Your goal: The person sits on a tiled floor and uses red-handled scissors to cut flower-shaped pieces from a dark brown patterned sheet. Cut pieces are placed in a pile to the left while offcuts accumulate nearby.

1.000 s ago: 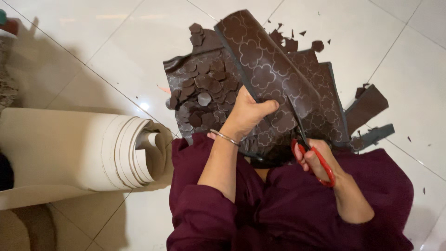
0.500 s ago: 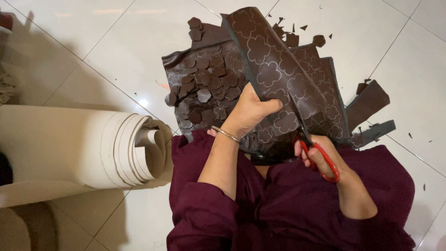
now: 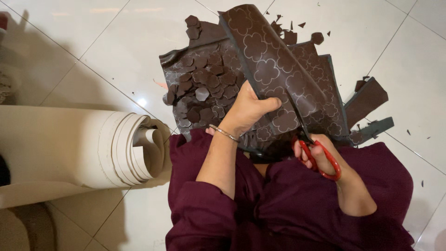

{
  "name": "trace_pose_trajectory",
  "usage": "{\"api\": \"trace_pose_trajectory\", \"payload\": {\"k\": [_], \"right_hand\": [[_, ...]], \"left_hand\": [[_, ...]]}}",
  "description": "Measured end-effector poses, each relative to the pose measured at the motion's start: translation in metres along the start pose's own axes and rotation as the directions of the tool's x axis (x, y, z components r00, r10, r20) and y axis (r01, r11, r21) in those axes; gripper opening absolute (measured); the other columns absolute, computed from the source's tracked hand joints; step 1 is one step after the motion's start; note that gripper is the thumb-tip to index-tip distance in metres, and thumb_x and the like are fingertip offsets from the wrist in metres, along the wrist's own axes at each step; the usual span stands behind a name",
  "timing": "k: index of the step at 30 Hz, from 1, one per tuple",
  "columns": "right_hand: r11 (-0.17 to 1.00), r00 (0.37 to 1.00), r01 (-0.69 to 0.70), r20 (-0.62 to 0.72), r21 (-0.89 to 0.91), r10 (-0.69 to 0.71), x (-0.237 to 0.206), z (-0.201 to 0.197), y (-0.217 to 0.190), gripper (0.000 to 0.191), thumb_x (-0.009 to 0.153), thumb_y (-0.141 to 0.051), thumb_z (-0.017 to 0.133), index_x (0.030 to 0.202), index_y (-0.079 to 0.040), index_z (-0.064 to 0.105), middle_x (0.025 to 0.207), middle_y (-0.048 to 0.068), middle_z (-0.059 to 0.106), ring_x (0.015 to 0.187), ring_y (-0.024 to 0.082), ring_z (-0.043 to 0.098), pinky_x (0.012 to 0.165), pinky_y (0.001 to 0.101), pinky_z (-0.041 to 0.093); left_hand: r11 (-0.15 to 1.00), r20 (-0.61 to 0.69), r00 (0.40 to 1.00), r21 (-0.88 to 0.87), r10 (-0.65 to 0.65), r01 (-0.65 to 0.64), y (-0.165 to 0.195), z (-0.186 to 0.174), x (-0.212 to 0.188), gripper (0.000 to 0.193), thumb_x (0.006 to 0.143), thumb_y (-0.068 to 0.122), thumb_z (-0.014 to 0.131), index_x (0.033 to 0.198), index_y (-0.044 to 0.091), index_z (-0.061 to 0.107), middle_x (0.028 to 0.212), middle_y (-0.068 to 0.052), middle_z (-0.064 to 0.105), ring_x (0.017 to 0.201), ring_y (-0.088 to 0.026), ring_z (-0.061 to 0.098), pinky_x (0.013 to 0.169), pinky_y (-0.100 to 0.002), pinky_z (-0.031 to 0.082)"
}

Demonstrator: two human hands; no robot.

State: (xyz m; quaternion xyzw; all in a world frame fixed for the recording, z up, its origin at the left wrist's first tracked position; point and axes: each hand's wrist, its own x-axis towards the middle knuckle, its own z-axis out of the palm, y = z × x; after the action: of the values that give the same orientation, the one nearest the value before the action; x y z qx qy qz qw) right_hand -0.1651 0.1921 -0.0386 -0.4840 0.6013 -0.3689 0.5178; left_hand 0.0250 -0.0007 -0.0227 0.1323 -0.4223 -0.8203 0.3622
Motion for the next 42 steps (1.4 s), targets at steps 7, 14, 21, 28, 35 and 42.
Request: {"api": "trace_pose_trajectory", "payload": {"k": [7, 14, 21, 28, 35, 42], "right_hand": [[0.994, 1.000, -0.006, 0.027, 0.108, 0.003, -0.001, 0.001, -0.006, 0.095, 0.073, -0.097, 0.045, 0.082, -0.004, 0.064, 0.066, 0.001, 0.057, 0.053, 0.007, 0.054, 0.047, 0.0208, 0.043], [0.988, 1.000, -0.008, -0.017, 0.157, 0.011, 0.002, 0.004, -0.001, 0.091, 0.071, -0.095, 0.051, 0.079, -0.004, 0.061, 0.065, 0.001, 0.055, 0.050, 0.008, 0.052, 0.044, 0.0211, 0.042], [0.990, 0.998, 0.014, -0.057, 0.139, -0.006, 0.003, 0.008, -0.001, 0.090, 0.071, -0.095, 0.053, 0.079, -0.005, 0.060, 0.065, 0.001, 0.054, 0.051, 0.007, 0.052, 0.045, 0.0209, 0.042], [0.999, 0.997, 0.005, -0.074, 0.048, -0.001, 0.005, -0.001, 0.005, 0.094, 0.065, -0.098, 0.050, 0.075, -0.005, 0.061, 0.064, 0.000, 0.055, 0.050, 0.007, 0.054, 0.044, 0.0213, 0.045], [1.000, 0.997, -0.020, -0.079, -0.016, 0.018, 0.006, -0.012, 0.014, 0.090, 0.065, -0.096, 0.051, 0.072, -0.007, 0.062, 0.060, -0.001, 0.057, 0.047, 0.007, 0.055, 0.042, 0.0208, 0.046], [0.998, 0.998, -0.052, -0.021, 0.025, 0.052, 0.001, -0.017, 0.012, 0.093, 0.066, -0.096, 0.052, 0.077, -0.005, 0.062, 0.061, -0.001, 0.054, 0.048, 0.007, 0.053, 0.042, 0.0216, 0.041]], "left_hand": [[0.998, 0.046, 0.997, 0.012, -0.056, 0.055, -0.003, 0.000, -0.001, 0.048, 0.085, -0.011, 0.070, 0.129, 0.002, 0.055, 0.115, -0.002, 0.064, 0.103, -0.012, 0.064, 0.090, -0.030, 0.055], [0.999, 0.050, 0.998, -0.001, -0.045, 0.045, -0.002, 0.001, -0.002, 0.047, 0.087, -0.009, 0.072, 0.129, 0.001, 0.055, 0.115, -0.003, 0.065, 0.104, -0.014, 0.064, 0.091, -0.031, 0.056], [0.999, 0.006, 0.999, 0.005, -0.035, 0.035, 0.004, 0.006, -0.005, 0.052, 0.085, -0.007, 0.074, 0.130, 0.004, 0.052, 0.117, -0.003, 0.065, 0.107, -0.014, 0.064, 0.094, -0.031, 0.055], [1.000, 0.045, 0.999, 0.002, -0.015, 0.015, 0.006, 0.005, -0.006, 0.049, 0.086, -0.009, 0.073, 0.130, 0.002, 0.055, 0.118, -0.003, 0.064, 0.107, -0.014, 0.064, 0.095, -0.031, 0.055], [0.999, 0.063, 0.998, 0.043, -0.026, 0.023, 0.008, 0.001, -0.007, 0.045, 0.087, -0.009, 0.073, 0.128, 0.001, 0.057, 0.112, -0.004, 0.066, 0.101, -0.014, 0.065, 0.090, -0.032, 0.056], [0.997, 0.029, 0.998, 0.051, -0.063, 0.061, 0.004, 0.004, -0.003, 0.052, 0.084, -0.007, 0.076, 0.130, 0.003, 0.055, 0.114, -0.003, 0.064, 0.102, -0.014, 0.064, 0.089, -0.031, 0.056]]}}
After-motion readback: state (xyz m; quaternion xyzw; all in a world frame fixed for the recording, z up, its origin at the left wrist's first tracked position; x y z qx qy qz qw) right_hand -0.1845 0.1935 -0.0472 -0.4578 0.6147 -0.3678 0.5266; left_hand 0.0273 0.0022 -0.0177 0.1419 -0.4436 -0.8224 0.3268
